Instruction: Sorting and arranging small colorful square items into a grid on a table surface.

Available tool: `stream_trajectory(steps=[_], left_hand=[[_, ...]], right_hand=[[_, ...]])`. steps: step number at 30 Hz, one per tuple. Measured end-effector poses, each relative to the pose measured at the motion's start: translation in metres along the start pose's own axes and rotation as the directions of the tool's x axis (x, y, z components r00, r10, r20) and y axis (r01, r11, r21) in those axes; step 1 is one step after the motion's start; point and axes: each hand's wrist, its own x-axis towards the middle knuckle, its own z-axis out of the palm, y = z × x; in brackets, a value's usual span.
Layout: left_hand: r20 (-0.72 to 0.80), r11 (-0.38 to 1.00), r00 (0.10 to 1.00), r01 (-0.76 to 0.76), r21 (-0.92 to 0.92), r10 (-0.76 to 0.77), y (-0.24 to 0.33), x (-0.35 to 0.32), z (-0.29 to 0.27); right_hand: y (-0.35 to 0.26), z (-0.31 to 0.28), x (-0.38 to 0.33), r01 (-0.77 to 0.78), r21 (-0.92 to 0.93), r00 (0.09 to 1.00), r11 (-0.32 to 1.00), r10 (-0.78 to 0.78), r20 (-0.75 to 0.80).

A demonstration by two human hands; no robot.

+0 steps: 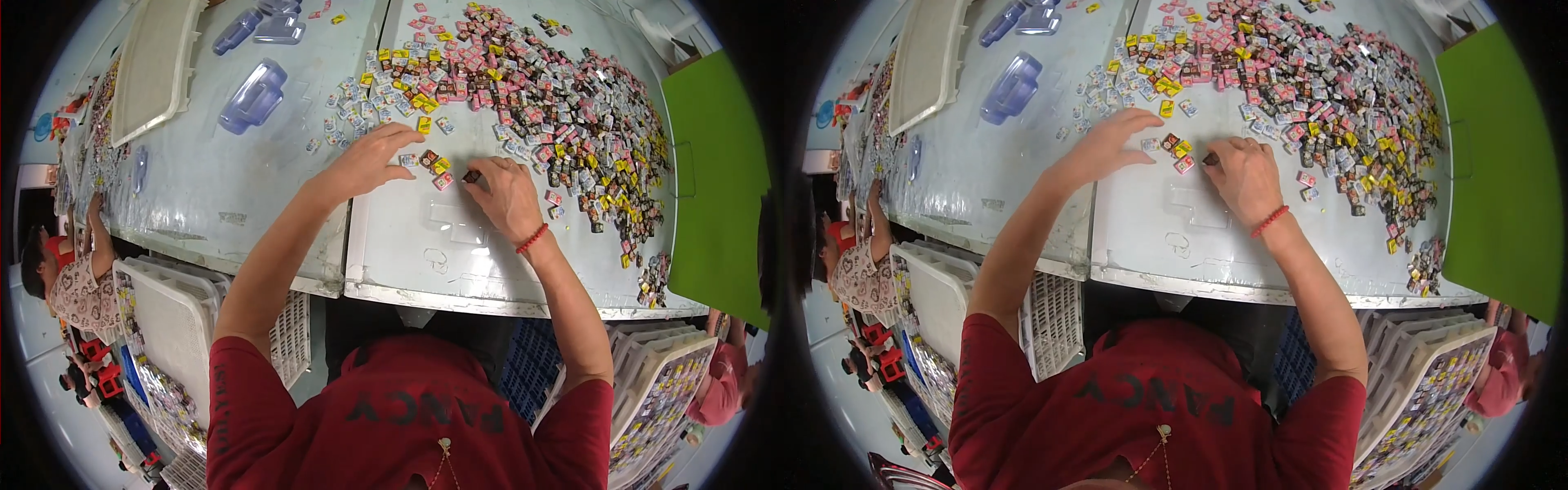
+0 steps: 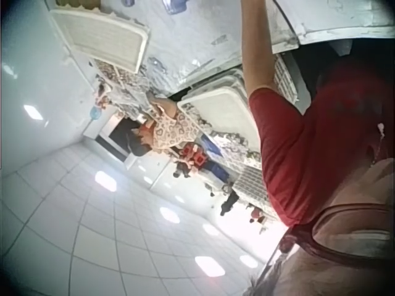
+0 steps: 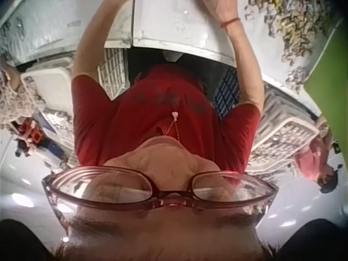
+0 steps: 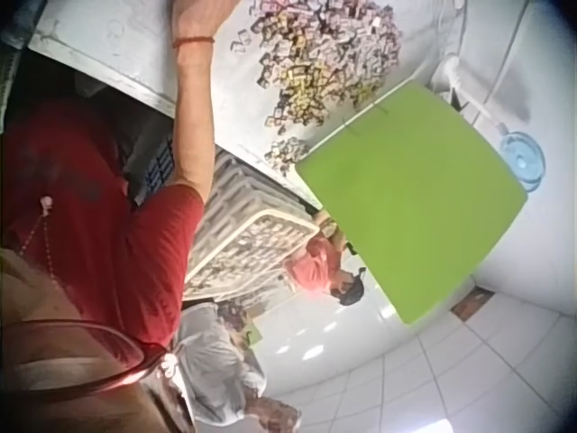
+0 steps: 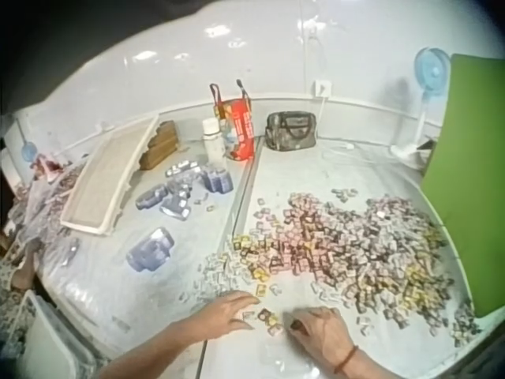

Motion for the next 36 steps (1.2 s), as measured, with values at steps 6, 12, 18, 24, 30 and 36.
stream_trajectory(steps=[6,12,18,24,30,36], left_hand=[[0.108,0.976,0.973,0.210,-0.056,-0.203,0.003,-0.010,0.006],[0.071,0.969,0.966,0.248,0.003,-0.248,0.008,0.001,0.004],[0.167,0.997,0.984,0.072,-0.015,-0.068,-0.006,0.016,0.004],[0.281,0.997,0.957,0.072,0.018,-0.074,-0.002,0.024,0.012],[0.146,0.988,0.978,-0.147,-0.039,0.152,0.000,0.022,0.024],[0.281,0.993,0.954,-0.081,-0.091,0.104,0.003,0.018,0.025]], right_hand=[[-0.010,0.001,0.005,-0.075,0.020,0.989,0.997,0.072,0.131],[-0.005,0.003,0.007,-0.047,-0.007,0.997,0.999,0.047,0.056],[-0.012,0.003,0.004,-0.026,0.116,0.999,0.993,0.020,0.047],[-0.004,0.007,0.005,-0.069,0.098,0.995,0.993,0.061,0.080],[-0.002,0.003,0.002,-0.049,0.105,0.996,0.993,0.041,0.075],[0.003,0.005,0.000,-0.067,0.113,0.995,0.991,0.057,0.087]])
